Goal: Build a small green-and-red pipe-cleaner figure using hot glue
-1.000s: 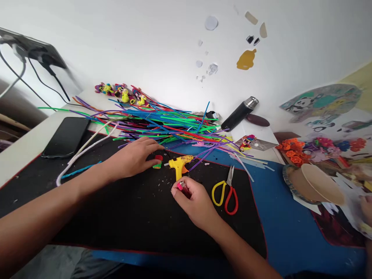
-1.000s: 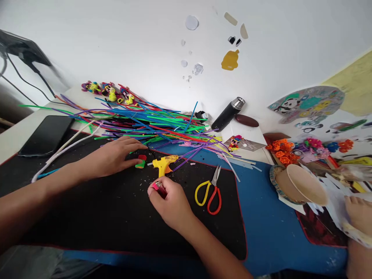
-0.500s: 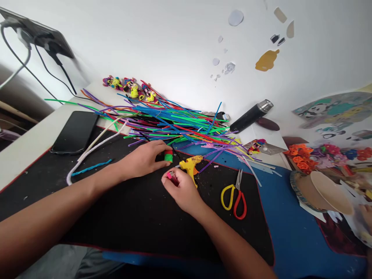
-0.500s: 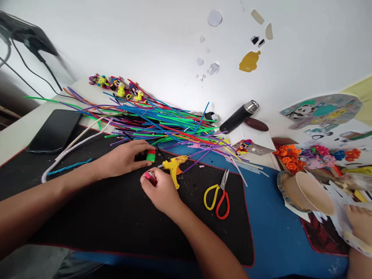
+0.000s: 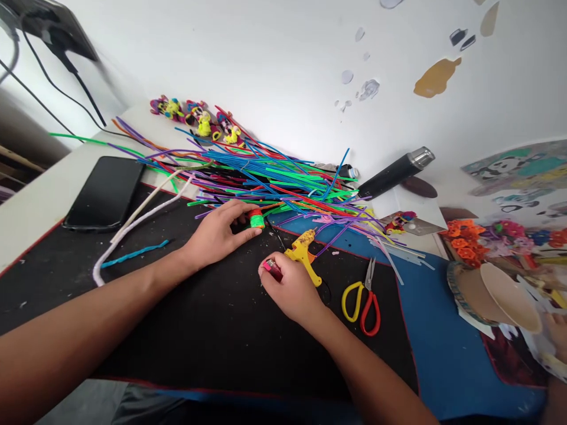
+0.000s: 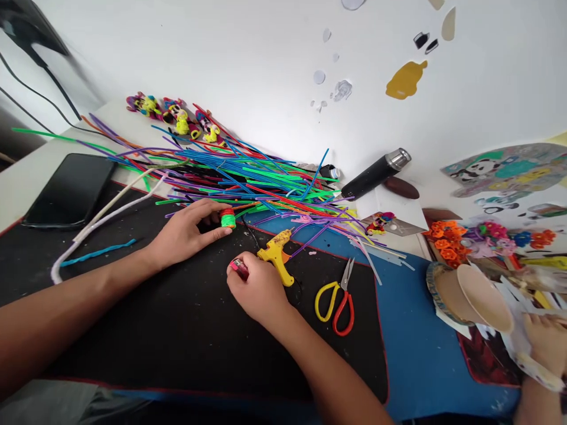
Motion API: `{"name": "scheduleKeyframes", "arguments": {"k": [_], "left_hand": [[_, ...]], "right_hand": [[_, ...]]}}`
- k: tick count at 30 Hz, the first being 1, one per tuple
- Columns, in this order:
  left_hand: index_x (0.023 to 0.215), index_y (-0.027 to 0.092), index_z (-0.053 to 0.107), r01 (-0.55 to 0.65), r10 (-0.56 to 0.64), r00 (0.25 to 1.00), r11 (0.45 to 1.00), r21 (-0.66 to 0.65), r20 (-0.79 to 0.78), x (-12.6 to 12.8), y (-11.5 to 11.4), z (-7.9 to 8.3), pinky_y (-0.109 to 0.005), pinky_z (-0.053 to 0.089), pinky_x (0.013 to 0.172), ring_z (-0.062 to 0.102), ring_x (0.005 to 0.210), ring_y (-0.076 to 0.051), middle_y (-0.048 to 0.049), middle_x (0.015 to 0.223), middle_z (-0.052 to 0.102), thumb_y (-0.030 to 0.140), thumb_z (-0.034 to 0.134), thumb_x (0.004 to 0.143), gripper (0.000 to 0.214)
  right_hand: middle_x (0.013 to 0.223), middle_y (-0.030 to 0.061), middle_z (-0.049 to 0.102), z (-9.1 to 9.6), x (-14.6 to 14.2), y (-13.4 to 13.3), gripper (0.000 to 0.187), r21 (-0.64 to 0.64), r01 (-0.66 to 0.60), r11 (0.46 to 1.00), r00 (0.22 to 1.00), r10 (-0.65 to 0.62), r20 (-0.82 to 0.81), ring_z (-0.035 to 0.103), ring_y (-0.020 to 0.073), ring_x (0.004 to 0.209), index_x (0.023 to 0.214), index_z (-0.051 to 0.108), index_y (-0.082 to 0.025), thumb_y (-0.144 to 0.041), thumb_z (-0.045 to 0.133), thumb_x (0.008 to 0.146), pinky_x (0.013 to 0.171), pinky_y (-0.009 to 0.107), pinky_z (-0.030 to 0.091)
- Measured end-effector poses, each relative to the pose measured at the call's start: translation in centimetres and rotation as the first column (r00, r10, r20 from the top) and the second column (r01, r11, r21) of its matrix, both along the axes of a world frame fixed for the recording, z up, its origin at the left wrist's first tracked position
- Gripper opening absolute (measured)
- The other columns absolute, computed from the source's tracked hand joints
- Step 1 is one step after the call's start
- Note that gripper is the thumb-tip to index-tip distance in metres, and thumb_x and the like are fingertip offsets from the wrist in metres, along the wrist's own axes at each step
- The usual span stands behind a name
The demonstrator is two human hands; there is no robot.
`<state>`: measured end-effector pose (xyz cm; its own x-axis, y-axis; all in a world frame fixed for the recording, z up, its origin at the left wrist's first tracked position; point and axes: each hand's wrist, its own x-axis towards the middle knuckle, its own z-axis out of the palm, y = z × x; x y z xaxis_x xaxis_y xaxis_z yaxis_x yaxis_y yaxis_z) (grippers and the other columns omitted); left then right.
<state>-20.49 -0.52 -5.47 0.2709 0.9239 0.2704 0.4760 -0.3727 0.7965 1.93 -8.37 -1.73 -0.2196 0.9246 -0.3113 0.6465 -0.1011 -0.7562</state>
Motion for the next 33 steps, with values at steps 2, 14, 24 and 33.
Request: {"name": "scheduleKeyframes", "arguments": {"k": [2, 14, 24, 33], "left_hand": [[0.134, 0.018, 0.077, 0.016, -0.016, 1.000, 1.000, -0.002, 0.006, 0.0, 0.0, 0.0, -0.040, 0.061, 0.092, 0.070, 0.095, -0.026, -0.0102, 0.116, 0.076, 0.065, 0.072, 0.103, 0.056], [0.135, 0.018, 0.077, 0.049, -0.049, 0.999, 0.999, 0.023, -0.012, 0.0, 0.0, -0.6, -0.040, 0.059, 0.089, 0.070, 0.096, -0.027, -0.0109, 0.114, 0.076, 0.065, 0.070, 0.104, 0.057], [0.136, 0.018, 0.077, 0.055, -0.055, 0.998, 0.998, -0.018, -0.005, 0.0, 0.1, -0.2, -0.040, 0.059, 0.092, 0.070, 0.096, -0.026, -0.0102, 0.114, 0.077, 0.062, 0.071, 0.103, 0.055], [0.138, 0.018, 0.075, 0.076, -0.075, 0.997, 0.997, 0.019, -0.033, -0.1, -0.1, 0.1, -0.042, 0.061, 0.096, 0.072, 0.100, -0.027, -0.0122, 0.121, 0.077, 0.061, 0.072, 0.104, 0.055]], "right_hand": [[0.076, -0.0023, 0.065, 0.3, -0.4, 0.2, 0.007, 0.002, -0.050, 0.999, 0.995, 0.050, 0.086, 0.057, 0.0172, 0.069, 0.092, 0.066, -0.024, -0.029, 0.066, 0.097, 0.068, 0.030, 0.036], [0.077, 0.0003, 0.067, 1.1, -2.0, 1.6, 0.013, -0.016, -0.154, 0.988, 0.918, 0.149, 0.369, 0.054, 0.0183, 0.071, 0.090, 0.064, -0.024, -0.029, 0.068, 0.101, 0.066, 0.032, 0.026], [0.073, -0.0012, 0.064, 0.8, -0.5, 1.0, 0.014, -0.031, -0.124, 0.992, 0.981, 0.128, 0.146, 0.054, 0.0181, 0.067, 0.090, 0.066, -0.025, -0.035, 0.066, 0.100, 0.066, 0.031, 0.035], [0.074, -0.0045, 0.052, 1.5, 1.0, 1.0, 0.032, -0.197, 0.011, 0.980, 0.942, -0.076, -0.327, 0.045, 0.0131, 0.063, 0.097, 0.068, -0.022, -0.054, 0.070, 0.100, 0.060, 0.029, 0.037]]}}
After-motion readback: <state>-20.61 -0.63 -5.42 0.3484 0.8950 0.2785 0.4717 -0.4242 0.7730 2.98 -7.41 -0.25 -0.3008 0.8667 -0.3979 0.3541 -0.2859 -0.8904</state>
